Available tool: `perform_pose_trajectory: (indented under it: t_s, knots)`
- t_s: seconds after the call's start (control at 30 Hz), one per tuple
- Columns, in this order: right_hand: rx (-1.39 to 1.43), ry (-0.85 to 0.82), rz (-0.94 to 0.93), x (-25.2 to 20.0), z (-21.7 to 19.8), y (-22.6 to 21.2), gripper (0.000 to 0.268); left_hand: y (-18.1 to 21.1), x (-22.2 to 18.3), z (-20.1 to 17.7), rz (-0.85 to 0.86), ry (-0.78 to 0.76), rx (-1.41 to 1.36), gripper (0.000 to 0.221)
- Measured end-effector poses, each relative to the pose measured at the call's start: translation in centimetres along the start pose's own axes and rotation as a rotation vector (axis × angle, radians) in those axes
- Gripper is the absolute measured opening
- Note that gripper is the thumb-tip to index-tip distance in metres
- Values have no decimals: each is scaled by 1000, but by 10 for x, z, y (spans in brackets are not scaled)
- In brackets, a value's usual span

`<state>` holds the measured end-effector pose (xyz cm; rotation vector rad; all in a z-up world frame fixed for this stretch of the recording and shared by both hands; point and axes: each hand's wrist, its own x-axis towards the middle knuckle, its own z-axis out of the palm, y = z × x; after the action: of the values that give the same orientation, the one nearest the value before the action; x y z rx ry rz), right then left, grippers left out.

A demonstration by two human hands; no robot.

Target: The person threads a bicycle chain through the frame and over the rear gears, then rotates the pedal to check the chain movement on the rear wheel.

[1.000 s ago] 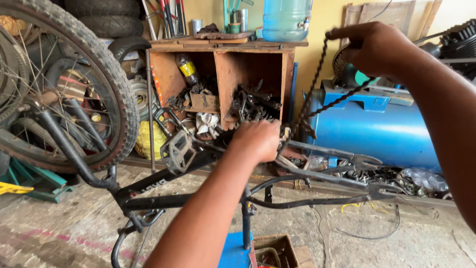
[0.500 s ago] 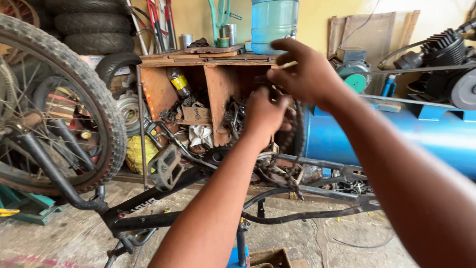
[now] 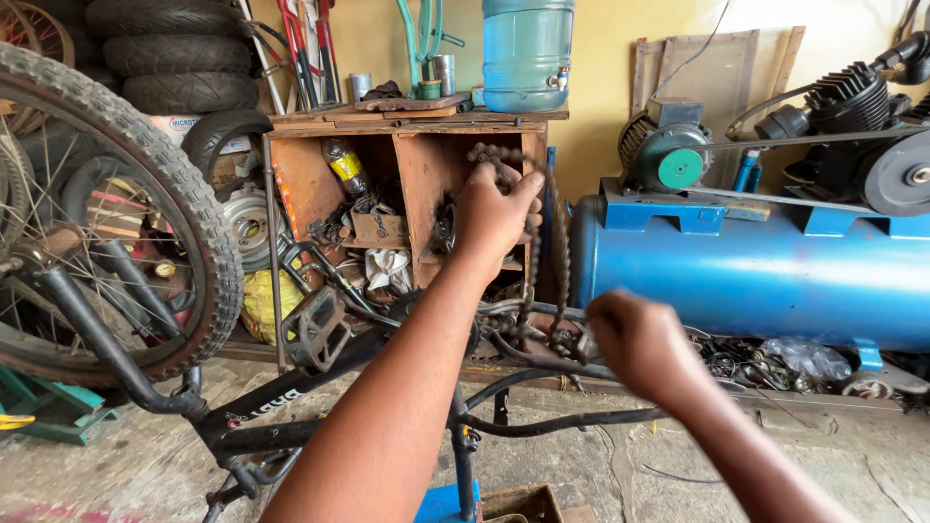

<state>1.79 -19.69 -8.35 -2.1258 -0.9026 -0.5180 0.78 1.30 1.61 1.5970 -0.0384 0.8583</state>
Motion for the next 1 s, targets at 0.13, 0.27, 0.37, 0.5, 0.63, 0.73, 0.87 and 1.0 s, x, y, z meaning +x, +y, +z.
perform_pose_trajectory:
  t_s: [0.13,0.27,0.37,0.5,0.63,0.73,0.87,1.0]
  knots:
    - [46,-22,160,5,-34,5,26,9,-7,8,-81,76,96,32]
    - [-15,-192,-189,-11,-1,11,48,18,-8,27,-43,65,-21,35]
    - [-40,-198,-66,-20,22,2,40,24,-3,35,14,62,66,44]
    - [74,-54,218,-14,13,-14,28,15,8,28,109,98,400,36]
    - [59,228,-47,-2,7,-30,23,-22,16,-4,377,-73,892,34]
    - [33,290,-16,27,0,-42,21,-48,15,-15,68,-499,1110,26]
    - [7,294,-189,58,-22,-57,17,-45,3,-31,-67,-436,965,36]
    - [-93,221,-287,79,-39,-77,17,-23,-15,-45,-227,-293,383,50]
